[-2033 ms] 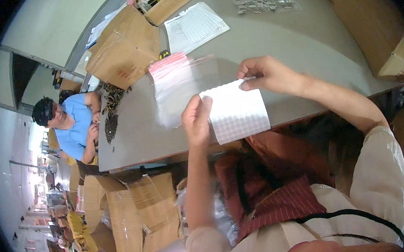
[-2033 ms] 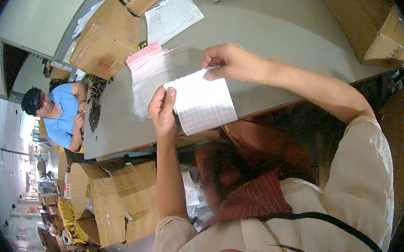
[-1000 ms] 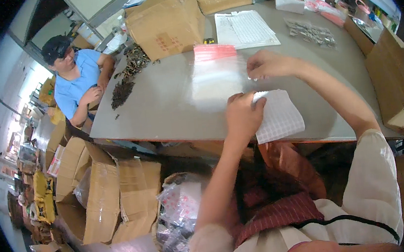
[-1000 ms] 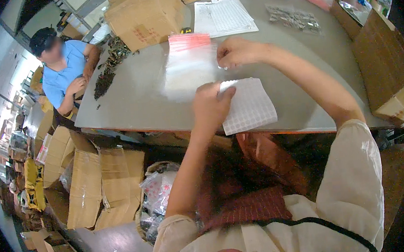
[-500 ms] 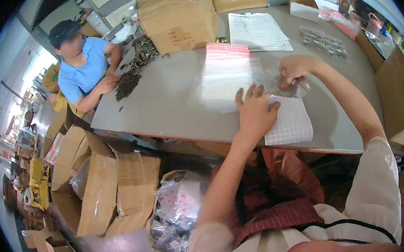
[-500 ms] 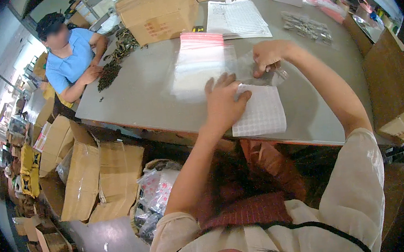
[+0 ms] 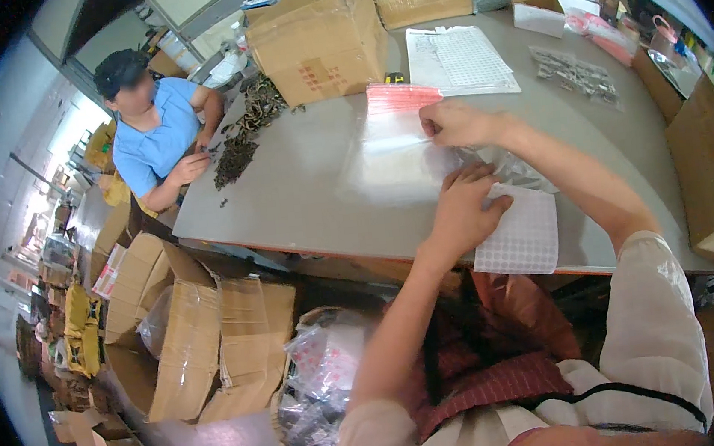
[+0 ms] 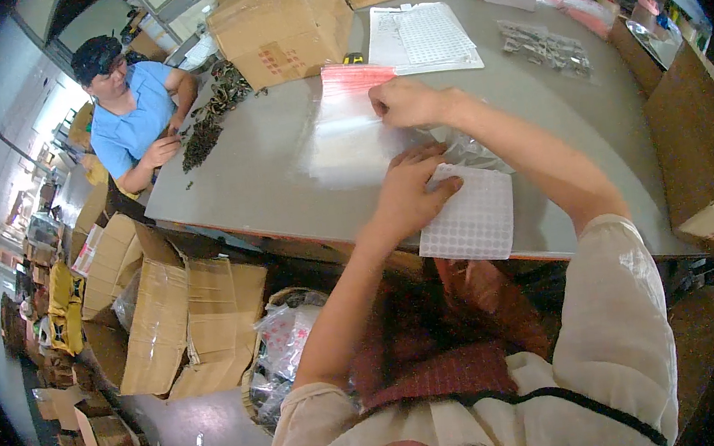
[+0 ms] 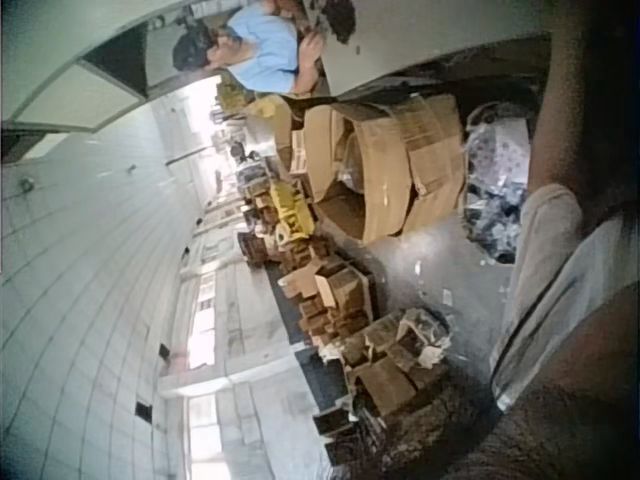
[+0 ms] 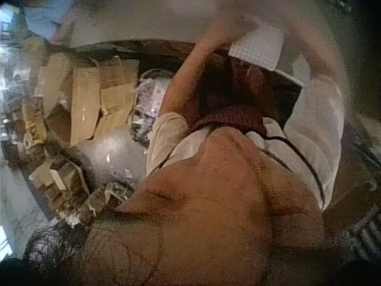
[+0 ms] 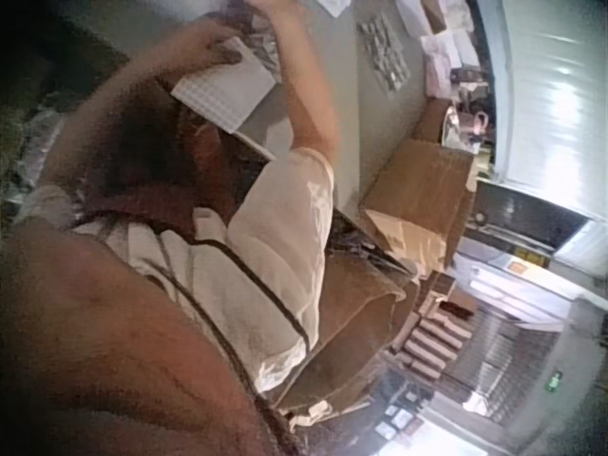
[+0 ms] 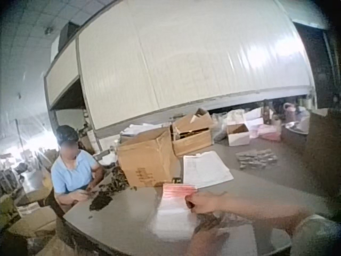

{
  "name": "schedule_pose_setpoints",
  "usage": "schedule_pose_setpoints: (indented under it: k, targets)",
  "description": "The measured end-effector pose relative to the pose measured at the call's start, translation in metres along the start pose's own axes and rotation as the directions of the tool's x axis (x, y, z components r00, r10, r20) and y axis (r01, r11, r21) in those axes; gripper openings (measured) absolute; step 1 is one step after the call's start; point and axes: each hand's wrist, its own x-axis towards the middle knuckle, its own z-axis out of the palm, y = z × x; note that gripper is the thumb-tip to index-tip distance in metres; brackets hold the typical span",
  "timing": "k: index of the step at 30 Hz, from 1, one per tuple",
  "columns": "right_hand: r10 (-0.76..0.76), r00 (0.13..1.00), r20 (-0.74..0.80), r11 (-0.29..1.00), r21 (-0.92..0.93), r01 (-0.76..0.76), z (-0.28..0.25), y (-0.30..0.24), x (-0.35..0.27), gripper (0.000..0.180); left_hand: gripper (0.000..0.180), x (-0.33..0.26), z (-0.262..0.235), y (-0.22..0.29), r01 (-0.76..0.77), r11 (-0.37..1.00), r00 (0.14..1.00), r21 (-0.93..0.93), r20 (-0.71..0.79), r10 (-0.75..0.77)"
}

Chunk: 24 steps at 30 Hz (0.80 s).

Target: The person packs small metal components and instructions into plastic bags, placing the filled bags into a cardboard box.

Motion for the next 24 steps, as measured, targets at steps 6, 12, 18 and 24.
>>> schedule_pose_setpoints:
  k: [6, 12, 18, 24]
  targets:
    - [0.4, 0.865, 0.302, 0.883, 0.128, -0.453, -0.039, 0.019, -0.022, 0.043, 0.031, -0.004, -0.001, 0.001, -0.048, 0.996, 0.998, 0.076, -0.025, 0.05]
    - [0.476, 0.858, 0.194, 0.877, -0.027, -0.48, -0.051, 0.041, -0.078, 0.058, 0.029, -0.005, -0.001, 0.004, -0.16, 0.973, 0.987, 0.169, 0.021, 0.159]
    - [0.547, 0.815, 0.19, 0.836, -0.177, -0.52, -0.07, 0.022, -0.112, 0.04, 0.032, -0.004, 0.001, 0.0, -0.079, 0.991, 0.997, 0.104, 0.025, 0.077]
    - [0.243, 0.961, -0.133, 0.952, 0.222, -0.21, -0.056, -0.042, -0.152, 0.016, 0.037, -0.001, -0.001, -0.005, -0.005, 1.0, 0.994, 0.006, -0.113, 0.006]
